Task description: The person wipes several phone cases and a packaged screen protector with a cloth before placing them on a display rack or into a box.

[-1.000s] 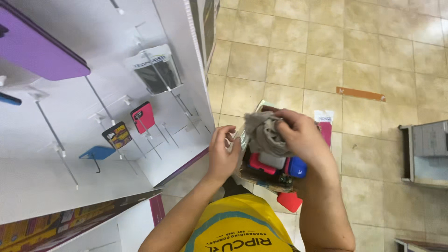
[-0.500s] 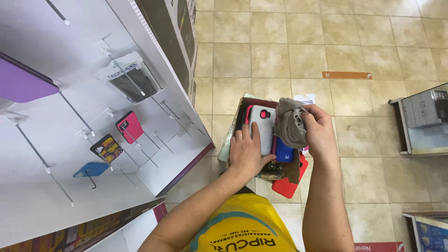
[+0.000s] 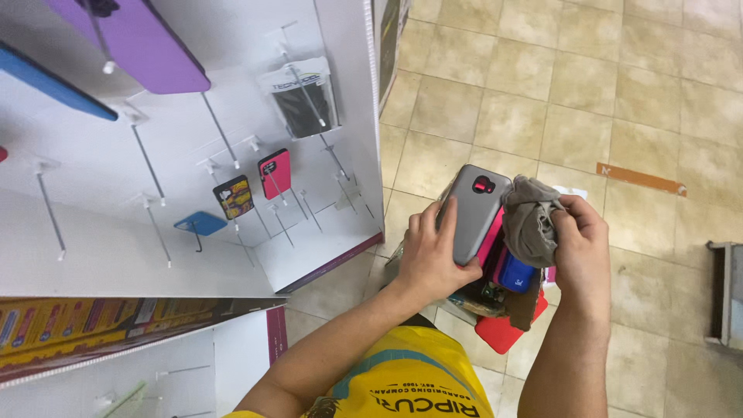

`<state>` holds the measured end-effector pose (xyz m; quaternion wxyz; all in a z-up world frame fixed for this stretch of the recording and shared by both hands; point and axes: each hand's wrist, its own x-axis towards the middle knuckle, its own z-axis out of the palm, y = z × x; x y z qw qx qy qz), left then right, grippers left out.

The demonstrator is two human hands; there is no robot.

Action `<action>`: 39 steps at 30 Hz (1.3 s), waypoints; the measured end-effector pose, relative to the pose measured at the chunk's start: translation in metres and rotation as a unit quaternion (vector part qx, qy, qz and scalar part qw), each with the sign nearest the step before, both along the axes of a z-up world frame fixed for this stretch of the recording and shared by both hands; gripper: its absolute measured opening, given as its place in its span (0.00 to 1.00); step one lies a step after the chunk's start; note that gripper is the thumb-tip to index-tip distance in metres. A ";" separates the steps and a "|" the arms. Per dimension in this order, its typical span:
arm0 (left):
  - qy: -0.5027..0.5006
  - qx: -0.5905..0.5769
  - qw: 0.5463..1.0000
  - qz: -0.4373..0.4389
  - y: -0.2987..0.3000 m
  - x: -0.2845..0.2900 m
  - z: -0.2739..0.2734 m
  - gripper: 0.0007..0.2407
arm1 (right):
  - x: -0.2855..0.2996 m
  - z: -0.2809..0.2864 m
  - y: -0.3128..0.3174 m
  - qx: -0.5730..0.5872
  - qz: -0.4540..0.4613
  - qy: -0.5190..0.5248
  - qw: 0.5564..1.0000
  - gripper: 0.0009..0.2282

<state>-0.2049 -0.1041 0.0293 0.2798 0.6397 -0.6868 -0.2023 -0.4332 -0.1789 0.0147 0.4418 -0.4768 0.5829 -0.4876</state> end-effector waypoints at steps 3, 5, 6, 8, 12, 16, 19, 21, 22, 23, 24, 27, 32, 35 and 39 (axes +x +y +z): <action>0.079 -0.075 0.994 0.031 0.014 0.026 0.012 0.43 | 0.039 0.035 0.007 -0.038 0.027 -0.021 0.999 0.10; 0.350 -0.053 0.934 -0.038 0.025 0.046 0.027 0.41 | 0.064 0.044 0.008 -0.107 0.074 -0.067 0.989 0.14; 0.348 -0.060 0.935 -0.029 0.031 0.053 0.036 0.41 | 0.089 0.057 0.015 -0.110 0.085 -0.069 0.988 0.14; 0.442 -0.070 0.892 -0.071 0.043 0.068 0.054 0.38 | 0.138 0.082 0.032 -0.154 0.143 -0.071 0.975 0.15; 0.502 -0.123 0.854 -0.065 0.071 0.089 0.080 0.35 | 0.200 0.107 0.062 -0.214 0.230 -0.042 0.949 0.10; 0.594 -0.178 0.784 -0.018 0.093 0.117 0.090 0.32 | 0.240 0.108 0.093 -0.298 0.295 0.062 0.906 0.10; 0.638 -0.207 0.741 0.000 0.112 0.136 0.101 0.28 | 0.264 0.110 0.119 -0.358 0.331 0.103 0.867 0.09; 0.651 -0.223 0.726 0.010 0.124 0.144 0.106 0.25 | 0.276 0.112 0.129 -0.386 0.350 0.106 0.847 0.07; 0.662 -0.228 0.714 0.016 0.129 0.145 0.109 0.25 | 0.281 0.113 0.130 -0.404 0.337 0.113 0.843 0.07; 0.675 -0.231 0.701 0.019 0.133 0.145 0.111 0.25 | 0.285 0.114 0.131 -0.421 0.321 0.121 0.839 0.07; 0.672 -0.238 0.701 0.023 0.136 0.145 0.111 0.25 | 0.289 0.116 0.128 -0.424 0.327 0.117 0.836 0.07; 0.688 -0.252 0.681 0.014 0.143 0.146 0.109 0.24 | 0.304 0.129 0.120 -0.436 0.272 0.125 0.849 0.10; 0.699 -0.286 0.655 0.017 0.155 0.155 0.106 0.23 | 0.326 0.161 0.141 -0.473 0.274 0.060 0.835 0.12; 0.708 -0.311 0.632 0.052 0.163 0.162 0.100 0.22 | 0.329 0.175 0.161 -0.506 0.347 0.058 0.788 0.07; 0.701 -0.321 0.630 0.095 0.171 0.170 0.102 0.22 | 0.327 0.164 0.171 -0.519 0.400 0.058 0.753 0.05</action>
